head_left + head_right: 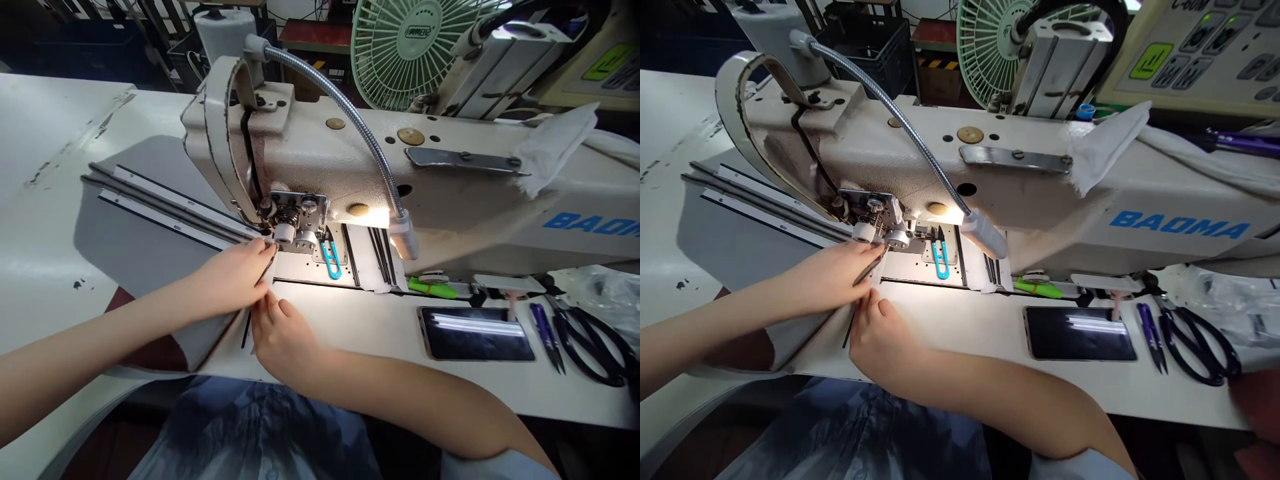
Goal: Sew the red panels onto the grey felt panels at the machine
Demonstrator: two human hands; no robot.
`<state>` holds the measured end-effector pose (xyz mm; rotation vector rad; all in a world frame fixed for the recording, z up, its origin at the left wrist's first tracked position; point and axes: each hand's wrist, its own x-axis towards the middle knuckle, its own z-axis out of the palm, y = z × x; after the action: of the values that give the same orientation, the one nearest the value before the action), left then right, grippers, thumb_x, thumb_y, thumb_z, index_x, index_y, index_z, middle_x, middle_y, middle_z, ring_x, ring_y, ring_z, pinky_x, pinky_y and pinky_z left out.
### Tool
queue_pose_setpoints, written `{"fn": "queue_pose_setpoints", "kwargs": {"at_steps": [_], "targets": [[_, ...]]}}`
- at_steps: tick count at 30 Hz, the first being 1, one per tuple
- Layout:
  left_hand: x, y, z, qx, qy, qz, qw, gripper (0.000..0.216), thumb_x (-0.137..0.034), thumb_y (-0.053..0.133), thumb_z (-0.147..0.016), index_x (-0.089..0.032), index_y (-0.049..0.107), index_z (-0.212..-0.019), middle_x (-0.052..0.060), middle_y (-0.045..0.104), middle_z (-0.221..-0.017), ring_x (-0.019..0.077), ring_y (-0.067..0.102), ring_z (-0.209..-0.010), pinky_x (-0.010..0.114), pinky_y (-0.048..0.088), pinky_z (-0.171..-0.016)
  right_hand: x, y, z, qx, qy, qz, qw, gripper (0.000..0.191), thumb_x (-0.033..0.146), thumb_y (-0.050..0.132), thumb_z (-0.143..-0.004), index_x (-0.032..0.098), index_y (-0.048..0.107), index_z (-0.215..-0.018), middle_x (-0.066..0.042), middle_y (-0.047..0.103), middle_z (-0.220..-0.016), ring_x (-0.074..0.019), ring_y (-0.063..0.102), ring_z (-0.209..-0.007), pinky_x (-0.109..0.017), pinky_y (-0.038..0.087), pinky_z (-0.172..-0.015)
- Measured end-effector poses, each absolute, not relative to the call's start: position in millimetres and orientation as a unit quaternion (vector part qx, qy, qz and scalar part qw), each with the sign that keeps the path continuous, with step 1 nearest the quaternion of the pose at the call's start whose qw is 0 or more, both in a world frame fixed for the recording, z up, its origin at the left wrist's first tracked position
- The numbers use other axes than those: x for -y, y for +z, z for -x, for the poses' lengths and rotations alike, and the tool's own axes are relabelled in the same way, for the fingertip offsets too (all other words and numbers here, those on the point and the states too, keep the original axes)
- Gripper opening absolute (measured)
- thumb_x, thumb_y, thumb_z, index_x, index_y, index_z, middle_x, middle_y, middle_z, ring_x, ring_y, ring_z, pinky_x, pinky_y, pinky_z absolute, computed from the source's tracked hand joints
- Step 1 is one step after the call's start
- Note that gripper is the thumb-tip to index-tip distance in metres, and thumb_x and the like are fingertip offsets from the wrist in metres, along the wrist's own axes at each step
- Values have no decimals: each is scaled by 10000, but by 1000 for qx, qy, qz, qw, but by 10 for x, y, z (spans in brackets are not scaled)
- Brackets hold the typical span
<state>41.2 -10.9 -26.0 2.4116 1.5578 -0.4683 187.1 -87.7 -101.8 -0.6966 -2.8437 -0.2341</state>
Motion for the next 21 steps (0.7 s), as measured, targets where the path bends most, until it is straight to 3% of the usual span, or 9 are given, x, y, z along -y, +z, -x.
{"fn": "queue_pose_setpoints", "kwargs": {"at_steps": [4,11,16,21], "targets": [[175,-232,-430,-540,-228,-798,139,613,-194,410,-866,-84,367,-1467,152,700,-1077,299,676,-943,348,484,-725,880,-1027,-1855,960,-77,244,111,378,62,384,-939,-52,616,-1215,-270,654,-1211,-326,631,-1120,-423,534,-760],[42,-394,-440,-569,-170,-793,132,536,-146,350,-874,-106,461,-1397,170,660,-1223,286,657,-1049,354,504,-823,751,-1015,-1834,959,-29,268,85,341,27,415,-926,-61,612,-1189,-307,626,-1222,-336,602,-1114,-413,512,-693],[219,-245,-426,-548,-206,-801,129,602,-303,381,-912,-114,353,-1483,159,667,-1145,314,675,-907,375,497,-685,737,-1009,-1879,962,-59,245,110,280,35,428,-924,-12,686,-1023,-263,687,-1086,-322,618,-1053,-394,486,-702],[217,-268,-448,-564,-209,-782,166,536,-167,327,-895,-131,421,-1421,126,700,-1116,288,680,-953,354,485,-733,733,-1045,-1858,963,-35,248,99,279,-7,412,-896,52,684,-924,-182,692,-898,-249,601,-833,-337,419,-586]]}}
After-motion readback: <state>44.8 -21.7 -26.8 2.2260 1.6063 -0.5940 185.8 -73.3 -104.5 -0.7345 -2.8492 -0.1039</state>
